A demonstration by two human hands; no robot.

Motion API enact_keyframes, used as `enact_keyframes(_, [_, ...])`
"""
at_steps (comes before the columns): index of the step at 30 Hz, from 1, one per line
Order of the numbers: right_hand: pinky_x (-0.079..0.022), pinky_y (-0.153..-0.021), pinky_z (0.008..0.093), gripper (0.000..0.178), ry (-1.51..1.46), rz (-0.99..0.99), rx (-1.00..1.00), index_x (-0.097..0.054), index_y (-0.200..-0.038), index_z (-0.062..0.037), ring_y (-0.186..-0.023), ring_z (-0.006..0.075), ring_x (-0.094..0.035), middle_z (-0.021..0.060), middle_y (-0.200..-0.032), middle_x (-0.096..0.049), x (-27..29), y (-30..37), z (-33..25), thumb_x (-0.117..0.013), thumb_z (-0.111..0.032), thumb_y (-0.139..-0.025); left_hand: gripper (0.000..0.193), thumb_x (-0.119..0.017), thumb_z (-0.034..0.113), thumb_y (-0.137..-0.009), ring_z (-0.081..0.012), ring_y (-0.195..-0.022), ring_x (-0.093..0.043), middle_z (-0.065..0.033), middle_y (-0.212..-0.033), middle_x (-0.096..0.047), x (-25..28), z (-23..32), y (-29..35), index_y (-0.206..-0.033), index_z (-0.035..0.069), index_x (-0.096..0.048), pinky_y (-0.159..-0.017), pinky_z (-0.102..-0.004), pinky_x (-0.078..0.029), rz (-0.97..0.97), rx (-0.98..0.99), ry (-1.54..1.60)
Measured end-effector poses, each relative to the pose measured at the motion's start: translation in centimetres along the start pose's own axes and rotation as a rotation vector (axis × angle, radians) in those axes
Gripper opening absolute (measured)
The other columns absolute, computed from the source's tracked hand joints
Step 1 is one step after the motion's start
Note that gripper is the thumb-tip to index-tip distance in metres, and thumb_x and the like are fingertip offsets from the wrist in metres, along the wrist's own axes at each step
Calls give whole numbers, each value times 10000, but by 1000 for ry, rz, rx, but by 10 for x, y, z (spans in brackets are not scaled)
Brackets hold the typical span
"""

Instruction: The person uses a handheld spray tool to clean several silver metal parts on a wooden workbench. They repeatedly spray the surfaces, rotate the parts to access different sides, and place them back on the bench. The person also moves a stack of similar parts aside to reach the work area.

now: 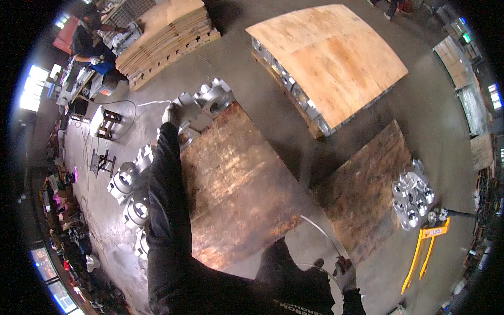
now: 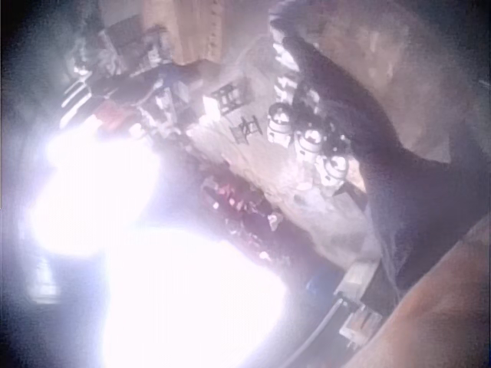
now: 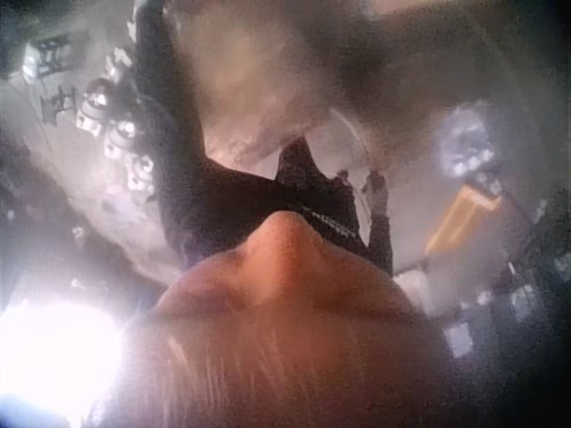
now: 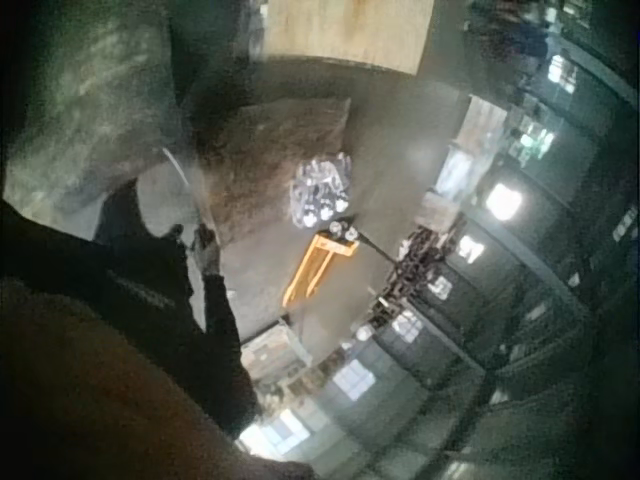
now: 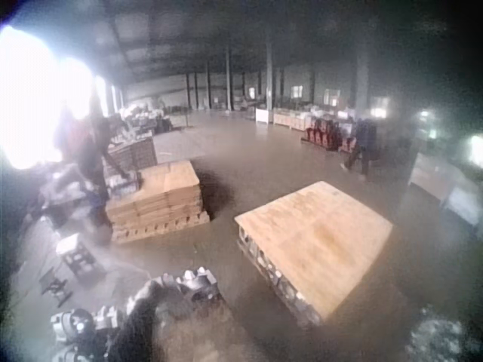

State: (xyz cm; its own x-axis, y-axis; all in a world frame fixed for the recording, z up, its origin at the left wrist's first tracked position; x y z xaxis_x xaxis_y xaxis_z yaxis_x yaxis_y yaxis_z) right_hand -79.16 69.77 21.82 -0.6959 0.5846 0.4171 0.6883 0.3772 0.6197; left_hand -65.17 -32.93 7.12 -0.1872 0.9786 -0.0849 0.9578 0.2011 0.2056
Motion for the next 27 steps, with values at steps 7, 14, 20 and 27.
enact_keyframes(7, [-502,-549,315,235,-4,174,-16,-572,-1206,2,-550,155,-604,52,-687,-585,20,45,35,-538,-128,-1013,420,-512,336,-997,-348,-1150,-534,-217,-1259,-568,136,-30,6,-1293,39,-541,-995,-453,-437,-137,1175,1914])
enact_keyframes(14, [-486,-603,299,263,-70,172,-260,-594,-1176,-27,-722,114,-568,30,-961,-616,35,79,88,-561,-240,-1024,676,-548,460,-981,-414,-1367,-425,-296,-1463,-431,481,6,140,-1472,19,-401,-1122,-495,-375,-286,768,2129])
enact_keyframes(20, [-520,-700,369,335,282,436,8,-577,-1060,-42,-889,224,-653,115,-977,-674,73,117,127,-719,-282,-874,862,-750,517,-779,-443,-1217,-515,-269,-1382,-474,644,134,257,-1424,73,-389,-1000,-539,-444,-948,248,2268])
enact_keyframes(27, [-542,-756,417,621,-25,830,-271,-506,-1094,-37,-872,286,-669,138,-899,-652,111,145,287,-901,-237,-658,325,-675,282,-866,-286,-819,-609,-135,-886,-620,665,106,196,-1044,42,-546,-703,-430,-493,-1061,230,2403])
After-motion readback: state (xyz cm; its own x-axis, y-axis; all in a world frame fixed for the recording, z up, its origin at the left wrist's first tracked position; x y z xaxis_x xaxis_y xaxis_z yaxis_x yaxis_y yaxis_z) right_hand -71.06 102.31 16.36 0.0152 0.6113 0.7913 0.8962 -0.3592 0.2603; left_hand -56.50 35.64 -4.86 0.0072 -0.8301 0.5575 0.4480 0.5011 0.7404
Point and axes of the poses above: each hand's wrist, its own y-axis away from the middle knuckle, its own x-axis out of the back of the hand, z = x × y, the point moved 6 cm from there along -y, towards the middle knuckle
